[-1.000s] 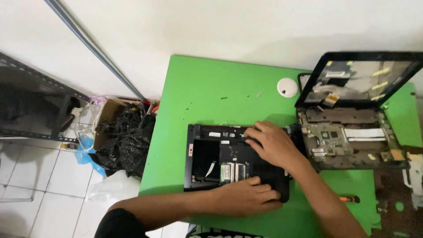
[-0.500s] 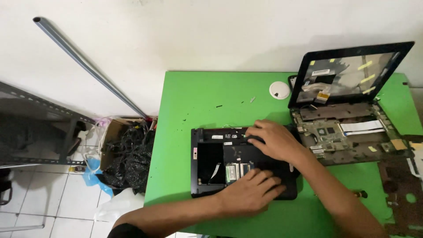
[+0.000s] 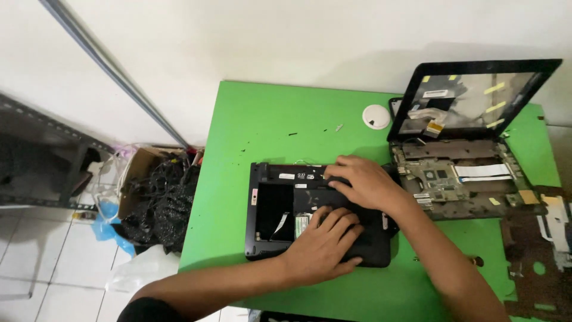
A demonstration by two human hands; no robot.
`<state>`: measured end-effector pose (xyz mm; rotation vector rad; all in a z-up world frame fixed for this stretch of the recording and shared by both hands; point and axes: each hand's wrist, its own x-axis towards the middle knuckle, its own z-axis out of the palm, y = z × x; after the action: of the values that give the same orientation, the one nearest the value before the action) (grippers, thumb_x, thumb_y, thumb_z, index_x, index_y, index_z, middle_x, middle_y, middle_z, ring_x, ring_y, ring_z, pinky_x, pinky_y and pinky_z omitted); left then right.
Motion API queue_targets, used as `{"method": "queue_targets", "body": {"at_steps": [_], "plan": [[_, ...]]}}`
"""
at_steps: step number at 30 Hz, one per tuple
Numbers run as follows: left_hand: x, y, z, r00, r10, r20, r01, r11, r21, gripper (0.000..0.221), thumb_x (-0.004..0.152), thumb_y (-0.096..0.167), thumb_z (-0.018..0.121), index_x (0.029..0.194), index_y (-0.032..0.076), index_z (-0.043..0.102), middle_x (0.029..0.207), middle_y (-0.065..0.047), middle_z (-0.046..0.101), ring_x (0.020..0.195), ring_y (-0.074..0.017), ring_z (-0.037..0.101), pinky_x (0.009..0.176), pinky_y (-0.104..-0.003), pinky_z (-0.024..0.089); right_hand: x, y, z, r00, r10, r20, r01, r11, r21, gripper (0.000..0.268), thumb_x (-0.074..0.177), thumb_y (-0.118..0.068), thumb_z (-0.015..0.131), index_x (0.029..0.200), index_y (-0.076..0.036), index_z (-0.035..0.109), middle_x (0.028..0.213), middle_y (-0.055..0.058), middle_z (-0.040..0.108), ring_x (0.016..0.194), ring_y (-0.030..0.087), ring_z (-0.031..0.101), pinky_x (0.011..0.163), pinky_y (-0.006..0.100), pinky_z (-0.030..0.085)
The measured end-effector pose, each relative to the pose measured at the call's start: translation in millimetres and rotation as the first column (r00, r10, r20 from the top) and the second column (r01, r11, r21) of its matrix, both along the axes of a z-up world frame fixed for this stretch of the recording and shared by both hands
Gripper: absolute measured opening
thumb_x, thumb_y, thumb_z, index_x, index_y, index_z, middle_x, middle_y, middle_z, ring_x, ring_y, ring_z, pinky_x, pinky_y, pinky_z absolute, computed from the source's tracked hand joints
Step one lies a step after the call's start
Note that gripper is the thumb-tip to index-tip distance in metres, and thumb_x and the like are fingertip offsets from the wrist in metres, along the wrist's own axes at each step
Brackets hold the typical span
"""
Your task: Disassembling a laptop to remove the keyboard and access internal components
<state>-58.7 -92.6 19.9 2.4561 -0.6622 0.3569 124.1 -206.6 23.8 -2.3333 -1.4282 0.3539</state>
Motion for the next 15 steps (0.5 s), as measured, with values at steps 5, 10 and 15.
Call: {"method": "queue_targets", "body": {"at_steps": [5, 10, 15], "plan": [[8.9, 0.2, -3.7, 0.998, -0.025, 0.05, 0.024, 1.0, 0.02, 0.054, 0.09, 0.031, 0.064, 0.131, -0.004, 0.058, 0.128, -0.018, 0.051, 0.119, -0.0343, 0.045, 0.107, -0.048, 0.032, 2.3, -3.9, -1.6, 1.0, -0.024, 0.015, 0.025, 1.0, -0.014, 0.02, 0.09, -0.02, 0.066, 0.109, -0.015, 0.07, 0.1, 0.003, 0.065, 0.09, 0.029, 0.064, 0.079, 0.043, 0.051], [46.8, 61.6, -14.6, 0.996, -0.052, 0.069, 0.062, 0.988, -0.144, 0.014, 0.091, 0.025, 0.068, 0.092, 0.013, 0.073, 0.087, -0.007, 0.072, 0.088, -0.0321, 0.07, 0.08, -0.045, 0.05, 13.7, -7.4, -20.6, 0.992, 0.062, 0.108, -0.055, 0.996, -0.065, 0.027, 0.096, -0.03, 0.063, 0.121, -0.022, 0.068, 0.1, 0.009, 0.065, 0.102, 0.036, 0.063, 0.085, 0.047, 0.054], [86.4, 141.5, -8.9, 0.972, 0.231, -0.032, -0.228, 0.909, -0.349, 0.01, 0.094, 0.022, 0.075, 0.097, 0.013, 0.074, 0.087, -0.005, 0.072, 0.076, -0.0235, 0.067, 0.072, -0.038, 0.051, 5.4, -14.3, -0.7, 0.999, -0.024, -0.022, 0.021, 0.993, -0.114, 0.026, 0.097, -0.025, 0.063, 0.12, -0.019, 0.071, 0.102, 0.013, 0.069, 0.108, 0.041, 0.065, 0.09, 0.049, 0.051]]}}
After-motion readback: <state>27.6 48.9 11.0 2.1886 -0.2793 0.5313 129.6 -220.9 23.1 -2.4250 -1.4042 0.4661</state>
